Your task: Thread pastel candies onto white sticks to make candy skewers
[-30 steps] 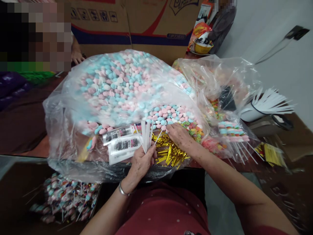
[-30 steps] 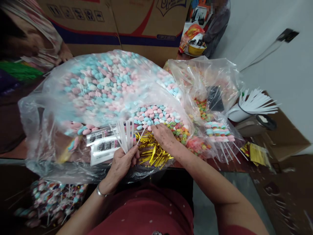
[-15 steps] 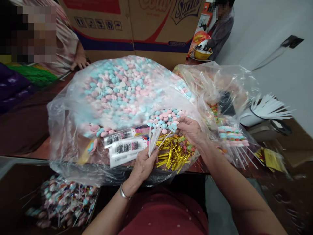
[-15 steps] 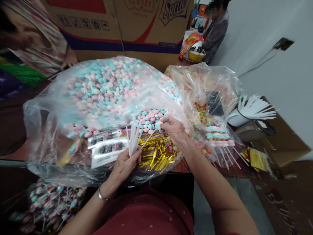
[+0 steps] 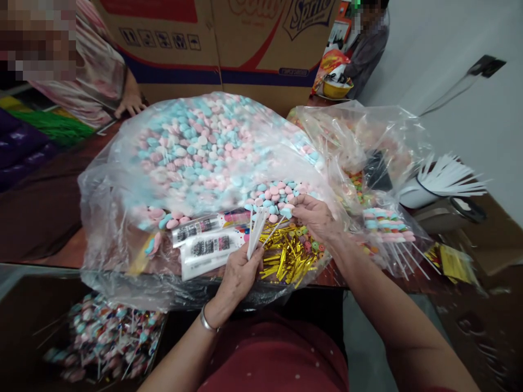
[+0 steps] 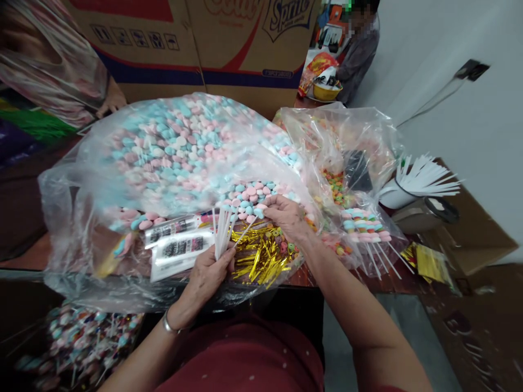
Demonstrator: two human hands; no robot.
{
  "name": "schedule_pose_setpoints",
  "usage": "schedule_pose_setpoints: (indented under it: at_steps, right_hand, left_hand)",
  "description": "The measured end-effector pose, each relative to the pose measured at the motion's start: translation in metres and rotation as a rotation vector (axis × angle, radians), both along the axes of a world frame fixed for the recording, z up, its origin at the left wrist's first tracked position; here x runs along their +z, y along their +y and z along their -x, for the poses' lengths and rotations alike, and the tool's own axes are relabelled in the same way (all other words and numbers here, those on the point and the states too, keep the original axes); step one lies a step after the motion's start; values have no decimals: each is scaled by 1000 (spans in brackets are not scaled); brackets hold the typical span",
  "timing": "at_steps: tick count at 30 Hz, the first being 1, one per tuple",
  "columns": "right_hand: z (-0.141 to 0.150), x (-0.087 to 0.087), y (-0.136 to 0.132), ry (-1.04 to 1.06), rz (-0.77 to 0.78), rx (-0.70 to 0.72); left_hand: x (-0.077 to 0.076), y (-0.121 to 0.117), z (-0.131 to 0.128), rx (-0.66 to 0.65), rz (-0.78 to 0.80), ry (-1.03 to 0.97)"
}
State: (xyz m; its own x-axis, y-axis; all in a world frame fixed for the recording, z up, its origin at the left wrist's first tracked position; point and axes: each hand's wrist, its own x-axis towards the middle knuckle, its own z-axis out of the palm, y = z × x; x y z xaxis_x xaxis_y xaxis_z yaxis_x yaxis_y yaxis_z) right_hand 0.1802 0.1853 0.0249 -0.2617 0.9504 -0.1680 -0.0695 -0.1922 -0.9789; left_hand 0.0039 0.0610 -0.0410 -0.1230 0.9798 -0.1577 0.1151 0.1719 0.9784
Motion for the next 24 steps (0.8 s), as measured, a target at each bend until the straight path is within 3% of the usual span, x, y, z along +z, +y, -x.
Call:
schedule_pose_setpoints:
  at_steps: [13,19,24]
  right_hand:
    - [-1,-17,-4,-143,-370,201]
    - [1,-19,-14,-485,-660,162]
    - [5,-21,-28,-529,-665,111]
  left_hand:
    - [5,0,-4,64,-16,-27]
    - [-2,-2,-5,106,-6,-35]
    - [-5,-3,-4,140,-5,-13]
